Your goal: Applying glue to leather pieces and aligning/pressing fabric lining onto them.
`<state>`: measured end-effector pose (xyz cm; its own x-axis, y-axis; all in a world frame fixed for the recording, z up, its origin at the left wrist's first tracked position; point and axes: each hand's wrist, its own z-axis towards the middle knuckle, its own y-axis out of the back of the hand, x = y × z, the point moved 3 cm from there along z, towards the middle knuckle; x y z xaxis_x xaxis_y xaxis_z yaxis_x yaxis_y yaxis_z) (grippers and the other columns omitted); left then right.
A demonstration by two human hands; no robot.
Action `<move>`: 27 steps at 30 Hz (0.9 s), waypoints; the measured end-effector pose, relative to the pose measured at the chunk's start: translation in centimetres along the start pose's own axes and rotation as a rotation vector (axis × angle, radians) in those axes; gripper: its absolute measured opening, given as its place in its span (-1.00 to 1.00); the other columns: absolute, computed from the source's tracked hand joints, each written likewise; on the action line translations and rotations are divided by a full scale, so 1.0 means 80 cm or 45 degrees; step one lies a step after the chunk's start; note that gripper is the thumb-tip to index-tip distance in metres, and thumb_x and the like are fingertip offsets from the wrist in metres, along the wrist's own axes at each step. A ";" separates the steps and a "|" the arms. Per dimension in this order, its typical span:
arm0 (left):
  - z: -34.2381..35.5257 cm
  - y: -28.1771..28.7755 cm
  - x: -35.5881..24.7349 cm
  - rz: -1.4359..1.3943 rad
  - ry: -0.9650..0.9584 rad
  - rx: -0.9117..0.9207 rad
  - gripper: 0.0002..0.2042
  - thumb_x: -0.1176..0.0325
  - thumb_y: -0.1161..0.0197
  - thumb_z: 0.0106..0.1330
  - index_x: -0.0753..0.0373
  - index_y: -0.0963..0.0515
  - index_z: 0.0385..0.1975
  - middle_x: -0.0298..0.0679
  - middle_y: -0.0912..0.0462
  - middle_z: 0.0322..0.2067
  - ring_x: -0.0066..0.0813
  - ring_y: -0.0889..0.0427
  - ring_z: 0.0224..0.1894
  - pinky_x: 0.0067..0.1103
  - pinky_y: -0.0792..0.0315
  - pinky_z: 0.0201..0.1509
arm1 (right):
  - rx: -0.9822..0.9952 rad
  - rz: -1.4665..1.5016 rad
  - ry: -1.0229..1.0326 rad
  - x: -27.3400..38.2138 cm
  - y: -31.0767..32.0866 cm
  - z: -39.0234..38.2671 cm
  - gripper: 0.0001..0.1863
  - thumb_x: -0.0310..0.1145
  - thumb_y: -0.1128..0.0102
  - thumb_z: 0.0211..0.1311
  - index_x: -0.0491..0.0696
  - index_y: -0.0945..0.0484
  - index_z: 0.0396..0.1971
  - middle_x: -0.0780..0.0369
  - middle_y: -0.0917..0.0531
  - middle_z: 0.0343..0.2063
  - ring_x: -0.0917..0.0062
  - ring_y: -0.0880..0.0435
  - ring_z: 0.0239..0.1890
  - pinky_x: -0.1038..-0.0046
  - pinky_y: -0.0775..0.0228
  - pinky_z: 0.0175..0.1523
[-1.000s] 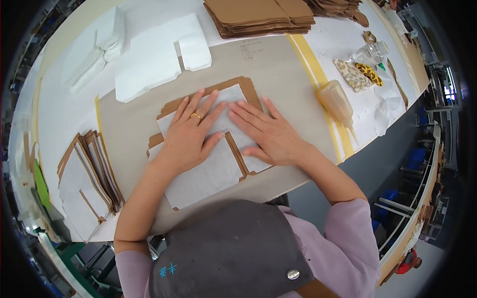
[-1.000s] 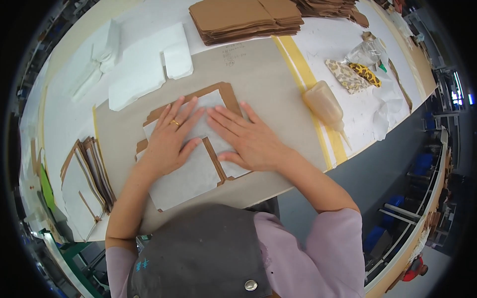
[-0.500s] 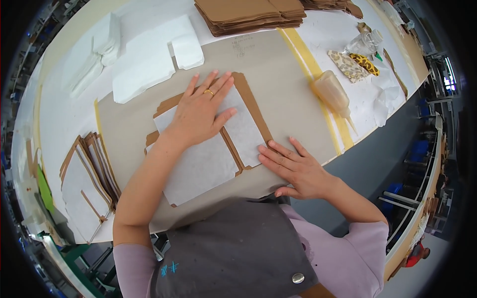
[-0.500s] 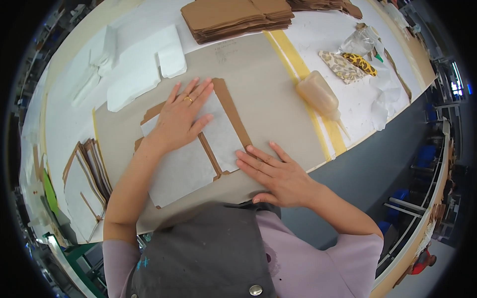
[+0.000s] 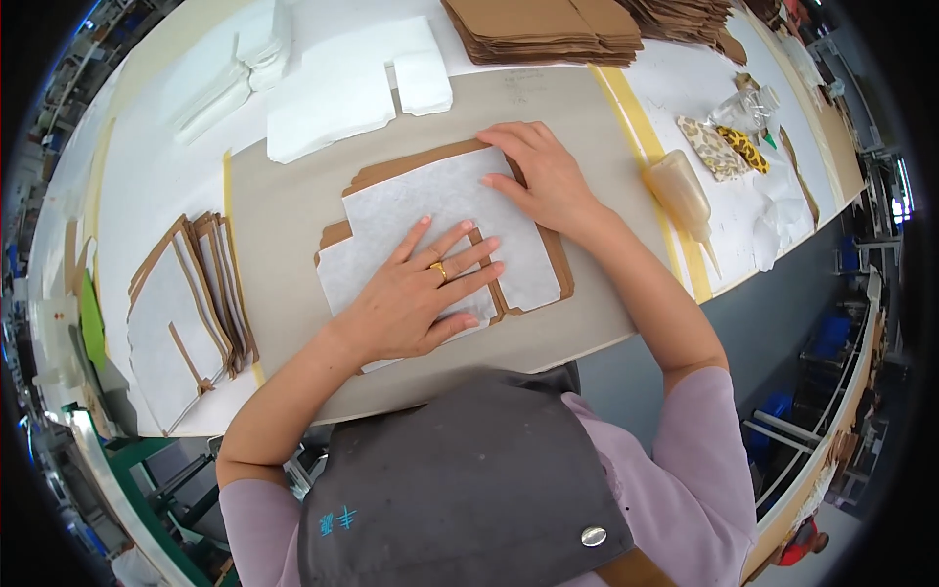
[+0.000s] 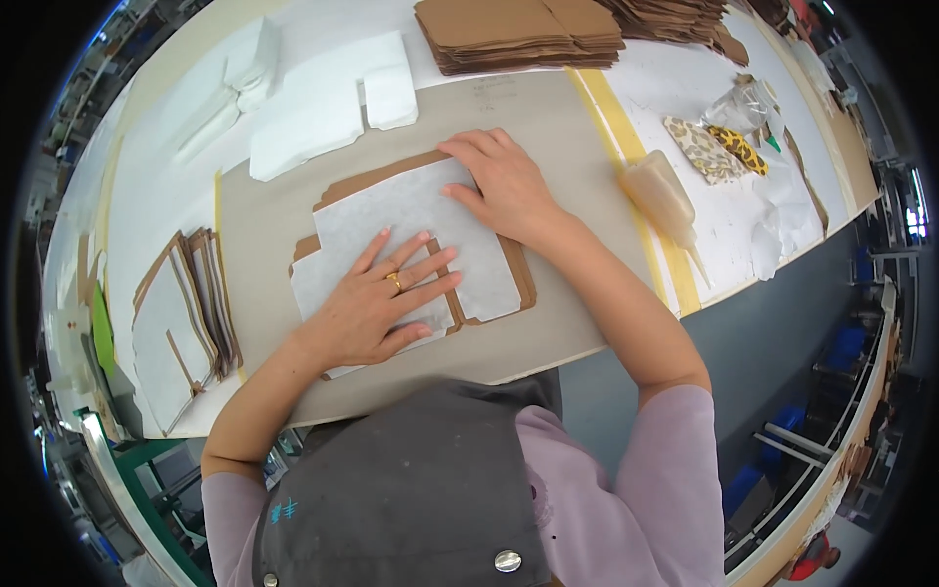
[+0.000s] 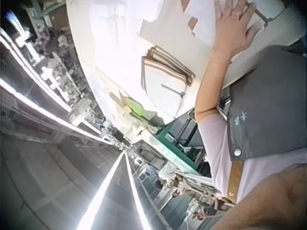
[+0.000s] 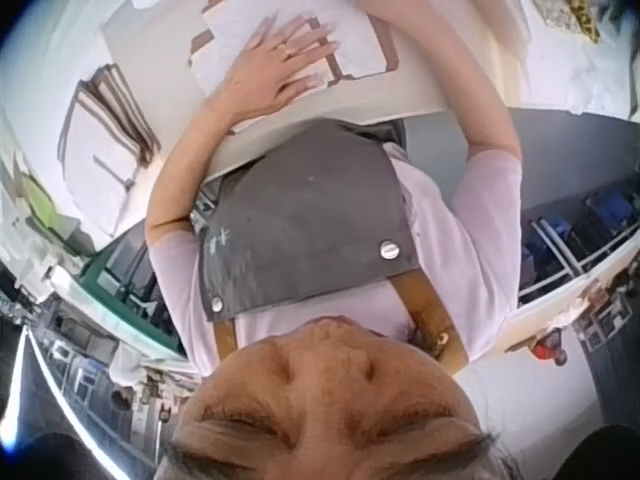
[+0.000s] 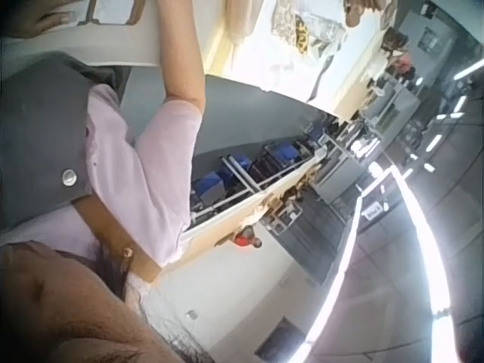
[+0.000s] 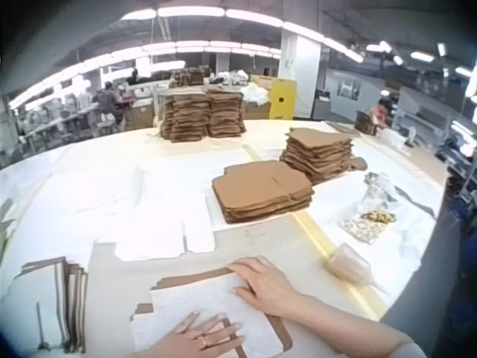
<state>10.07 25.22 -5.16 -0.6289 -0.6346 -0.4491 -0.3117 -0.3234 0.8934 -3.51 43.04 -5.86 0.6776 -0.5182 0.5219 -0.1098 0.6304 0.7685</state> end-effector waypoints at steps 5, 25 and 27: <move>-0.017 -0.004 -0.010 -0.042 -0.039 0.031 -0.41 0.13 -0.15 0.33 0.03 -0.27 0.38 -0.34 -0.16 0.44 -0.19 0.05 0.53 0.00 0.29 0.52 | 0.103 -0.006 -0.129 -0.020 -0.013 0.022 -0.69 -0.41 -0.31 0.17 -0.03 -0.59 -0.06 0.22 -0.58 -0.17 0.34 -0.52 -0.12 0.38 -0.43 -0.03; -0.352 0.085 -0.012 -1.027 1.214 -1.734 -0.78 0.41 -0.25 0.36 0.39 -0.57 -0.08 -0.33 -0.69 -0.30 -0.73 -0.56 -0.32 -0.73 -0.47 -0.23 | 0.273 1.182 -0.207 0.219 -0.081 0.134 -0.70 -0.45 -0.18 0.34 -0.07 -0.48 0.04 0.40 -0.58 -0.37 0.84 -0.39 -0.40 0.73 -0.21 -0.35; -0.412 0.104 -0.012 -0.841 1.292 -1.856 -0.73 0.42 -0.24 0.36 0.42 -0.53 -0.02 -0.30 -0.69 -0.25 -0.70 -0.60 -0.32 -0.73 -0.49 -0.21 | 0.394 1.357 -0.248 0.273 -0.139 0.175 -0.67 -0.37 -0.24 0.31 -0.07 -0.49 0.04 0.35 -0.61 -0.33 0.80 -0.40 -0.53 0.67 -0.27 -0.42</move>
<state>31.50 -0.01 2.53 0.0917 -0.1185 -0.9887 0.8100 -0.5687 0.1433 2.37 16.61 2.17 0.0077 0.1005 0.9949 -0.7586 0.6488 -0.0597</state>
